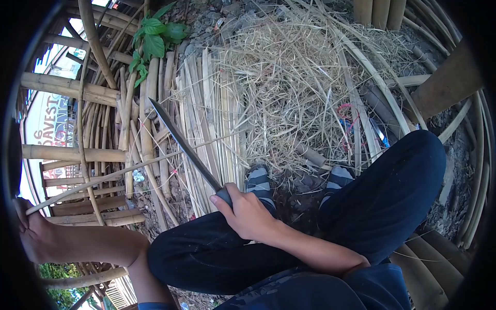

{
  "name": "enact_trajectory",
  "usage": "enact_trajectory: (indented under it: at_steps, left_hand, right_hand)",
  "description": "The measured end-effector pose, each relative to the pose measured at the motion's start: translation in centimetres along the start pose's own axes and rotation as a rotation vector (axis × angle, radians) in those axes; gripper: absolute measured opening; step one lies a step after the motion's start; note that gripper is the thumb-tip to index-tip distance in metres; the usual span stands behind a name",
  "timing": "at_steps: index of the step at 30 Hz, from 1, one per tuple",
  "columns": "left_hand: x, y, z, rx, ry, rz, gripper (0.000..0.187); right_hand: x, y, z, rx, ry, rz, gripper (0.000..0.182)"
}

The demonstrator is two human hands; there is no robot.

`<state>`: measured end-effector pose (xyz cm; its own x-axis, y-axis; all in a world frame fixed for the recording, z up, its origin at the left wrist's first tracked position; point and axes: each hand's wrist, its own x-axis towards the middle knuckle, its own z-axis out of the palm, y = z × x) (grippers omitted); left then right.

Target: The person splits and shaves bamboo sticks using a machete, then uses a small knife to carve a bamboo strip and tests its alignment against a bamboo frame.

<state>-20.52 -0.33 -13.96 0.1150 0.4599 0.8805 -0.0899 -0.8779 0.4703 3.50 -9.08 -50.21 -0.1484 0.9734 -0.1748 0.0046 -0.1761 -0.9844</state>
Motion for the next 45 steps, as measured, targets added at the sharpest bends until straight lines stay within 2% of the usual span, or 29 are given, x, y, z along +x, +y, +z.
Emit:
enact_trajectory:
  at_steps: [6,8,9,12,14,16,18,20,21,24,25,26,28,29,30,31,32,34,36,38,39,42,43,45]
  left_hand:
    - [0.2,0.4,0.2,-0.005,-0.012,-0.002,0.024]
    - [0.4,0.6,0.4,-0.015,-0.019,-0.013,0.024]
    - [0.4,0.7,0.5,-0.021,-0.026,-0.016,0.024]
    - [0.3,1.3,0.4,-0.027,-0.035,-0.022,0.025]
    - [0.4,1.3,0.4,-0.021,-0.031,-0.021,0.025]
    - [0.5,1.4,0.4,-0.009,-0.037,-0.031,0.025]
    - [0.5,1.5,0.5,-0.005,-0.039,-0.05,0.026]
    - [0.5,1.8,0.7,-0.006,-0.049,-0.088,0.026]
    - [0.5,2.1,0.8,0.001,-0.061,-0.117,0.026]
    - [0.4,1.9,-0.1,-0.128,-0.096,-0.14,0.026]
    - [0.6,2.1,-0.2,-0.114,-0.165,-0.105,0.027]
    - [0.9,2.3,0.2,0.035,-0.064,-0.023,0.027]
    - [1.3,2.9,1.1,0.362,0.173,0.091,0.029]
    - [1.8,3.2,-0.3,0.497,0.177,0.092,0.026]
    - [1.8,3.2,-0.9,0.565,0.177,0.095,0.025]
    - [1.8,3.2,-1.3,0.632,0.177,0.099,0.023]
    - [1.3,2.6,-1.3,0.206,-0.048,-0.004,0.02]
    - [0.7,2.0,-0.5,-0.223,-0.271,-0.107,0.017]
    - [0.0,1.1,1.5,0.149,0.113,0.117,0.019]
    - [0.3,1.1,1.1,0.346,0.316,0.207,0.02]
    - [1.5,1.6,-0.2,0.321,0.176,0.22,0.021]
    - [1.5,1.2,0.0,0.364,0.096,0.244,0.026]
    - [1.1,1.0,-0.3,0.106,-0.026,0.138,0.026]
    - [0.6,0.7,0.0,-0.152,-0.151,0.035,0.027]
  right_hand:
    - [0.0,-0.1,-1.3,-0.078,-0.09,0.01,0.043]
    - [1.2,3.3,-1.0,-0.234,0.007,0.063,0.046]
    - [2.1,4.3,-1.6,-0.172,-0.006,0.224,0.049]
    - [1.8,5.0,-1.2,-0.242,0.054,0.124,0.047]
    - [1.2,2.1,-1.8,-0.216,0.028,0.154,0.045]
    - [0.3,-0.3,-1.7,-0.121,-0.107,-0.021,0.047]
    - [0.3,0.4,-1.3,-0.11,-0.098,-0.055,0.045]
    - [1.5,3.8,-1.3,-0.159,-0.015,0.015,0.047]
    - [2.2,5.5,-1.6,-0.199,0.005,0.172,0.051]
    - [2.1,6.2,-1.7,-0.21,-0.001,0.23,0.051]
    - [2.0,4.0,-2.2,-0.162,-0.038,0.284,0.049]
    - [1.4,2.1,-2.2,-0.163,-0.042,0.289,0.049]
    - [0.6,-0.3,-2.2,-0.113,-0.181,0.118,0.045]
    - [0.5,0.0,-1.6,-0.124,-0.181,0.012,0.048]
    - [0.8,1.4,-1.3,-0.122,-0.182,0.01,0.048]
    - [1.3,3.6,-0.9,-0.146,-0.098,0.023,0.049]
    - [1.8,5.7,-0.7,-0.169,-0.011,0.034,0.049]
    - [3.3,8.9,-1.8,-0.155,-0.037,0.324,0.055]
    - [2.5,10.1,-0.3,-0.327,0.129,0.064,0.052]
    - [1.2,5.6,-0.4,-0.251,0.075,0.087,0.051]
    - [1.0,4.0,-0.5,-0.171,0.023,0.097,0.049]
    - [1.0,4.0,-0.2,-0.189,-0.106,-0.01,0.047]
    - [1.4,5.9,0.3,-0.196,-0.047,0.028,0.046]
    - [2.7,11.4,0.1,-0.173,0.063,0.207,0.048]
